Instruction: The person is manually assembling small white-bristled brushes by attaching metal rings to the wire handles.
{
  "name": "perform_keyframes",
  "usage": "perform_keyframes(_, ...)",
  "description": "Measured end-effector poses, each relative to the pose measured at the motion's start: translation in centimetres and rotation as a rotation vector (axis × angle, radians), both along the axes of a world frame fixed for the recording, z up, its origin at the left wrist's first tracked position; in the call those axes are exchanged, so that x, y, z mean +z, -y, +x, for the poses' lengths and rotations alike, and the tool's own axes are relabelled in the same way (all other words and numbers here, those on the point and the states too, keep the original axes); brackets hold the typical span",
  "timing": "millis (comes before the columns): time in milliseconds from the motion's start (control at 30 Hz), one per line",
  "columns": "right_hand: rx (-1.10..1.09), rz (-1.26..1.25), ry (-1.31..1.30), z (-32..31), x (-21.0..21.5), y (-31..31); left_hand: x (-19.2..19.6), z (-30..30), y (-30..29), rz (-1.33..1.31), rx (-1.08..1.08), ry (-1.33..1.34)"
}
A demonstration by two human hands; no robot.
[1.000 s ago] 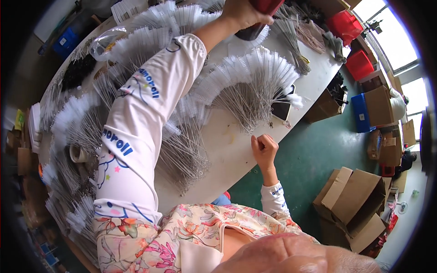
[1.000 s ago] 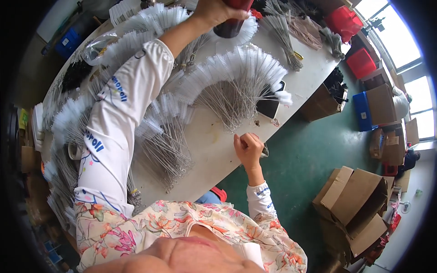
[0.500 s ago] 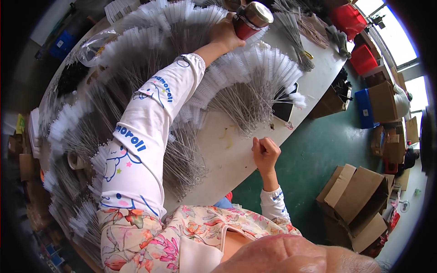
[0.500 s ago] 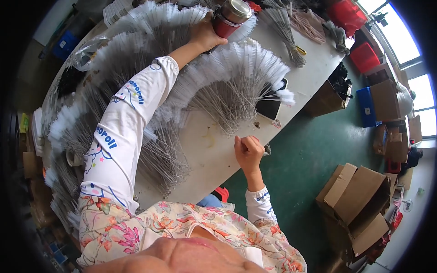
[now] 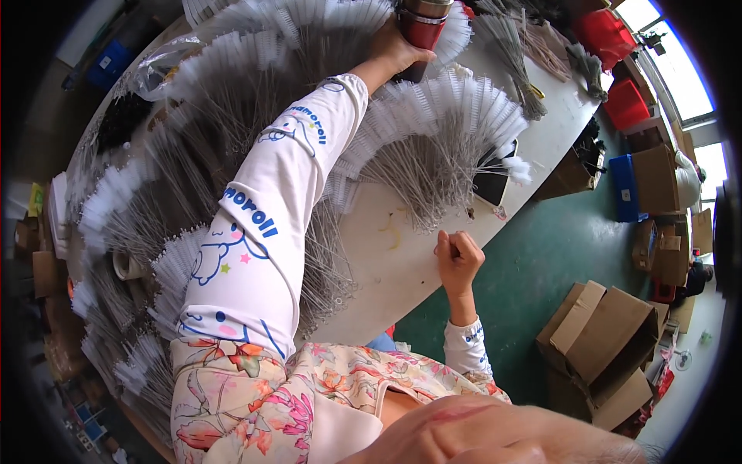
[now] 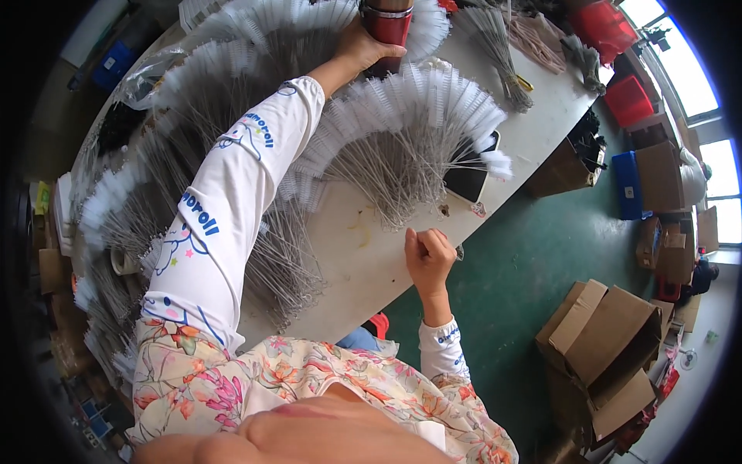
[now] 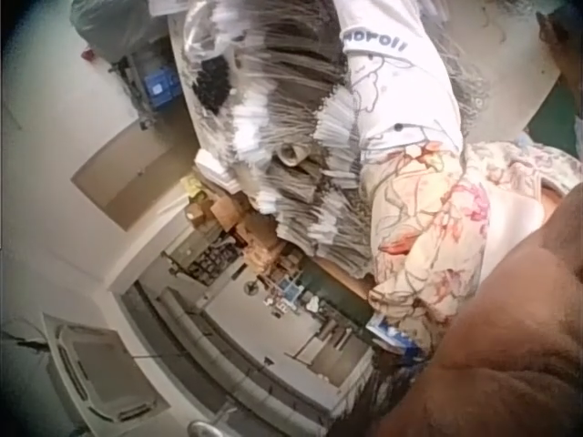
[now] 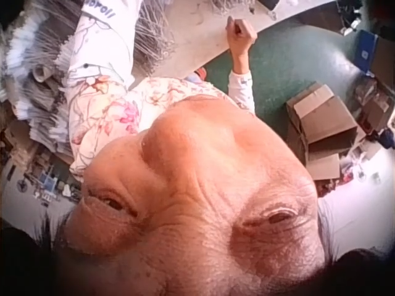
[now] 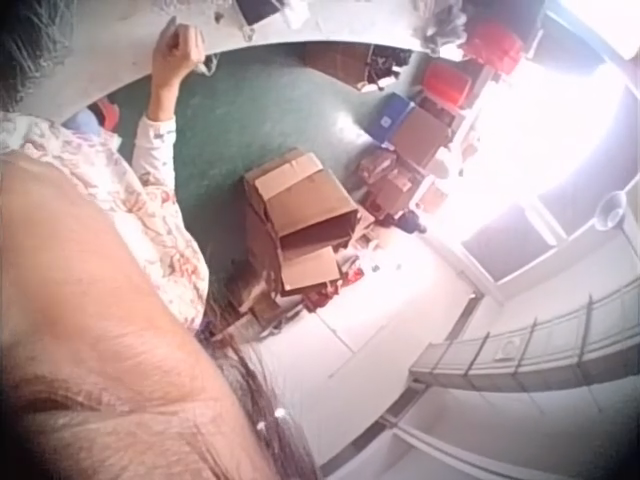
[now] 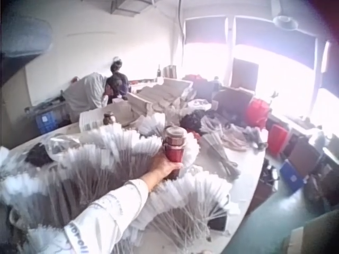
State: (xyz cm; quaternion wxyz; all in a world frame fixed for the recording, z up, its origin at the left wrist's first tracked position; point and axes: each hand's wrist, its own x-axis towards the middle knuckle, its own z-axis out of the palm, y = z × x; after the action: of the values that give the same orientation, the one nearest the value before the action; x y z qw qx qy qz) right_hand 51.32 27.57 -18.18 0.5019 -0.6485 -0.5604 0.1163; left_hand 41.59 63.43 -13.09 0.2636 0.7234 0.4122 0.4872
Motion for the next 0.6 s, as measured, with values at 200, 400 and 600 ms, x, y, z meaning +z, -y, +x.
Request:
perform_keyframes(200, -0.023, -0.007, -0.001, 0.3, -0.1, 0.5, 0.9, 0.7, 0.4, -0.032, 0.014, -0.107)
perform_keyframes(400, 0.061, 0.013, -0.072, -1.5, -0.5, -0.3, -4.1, -3.9, -3.2, -0.238, -0.096, -0.139)
perform_keyframes(600, -0.016, 0.014, 0.024, 0.0, 0.4, 0.7, 11.1, -7.2, 8.0, -0.841, -0.348, -0.333)
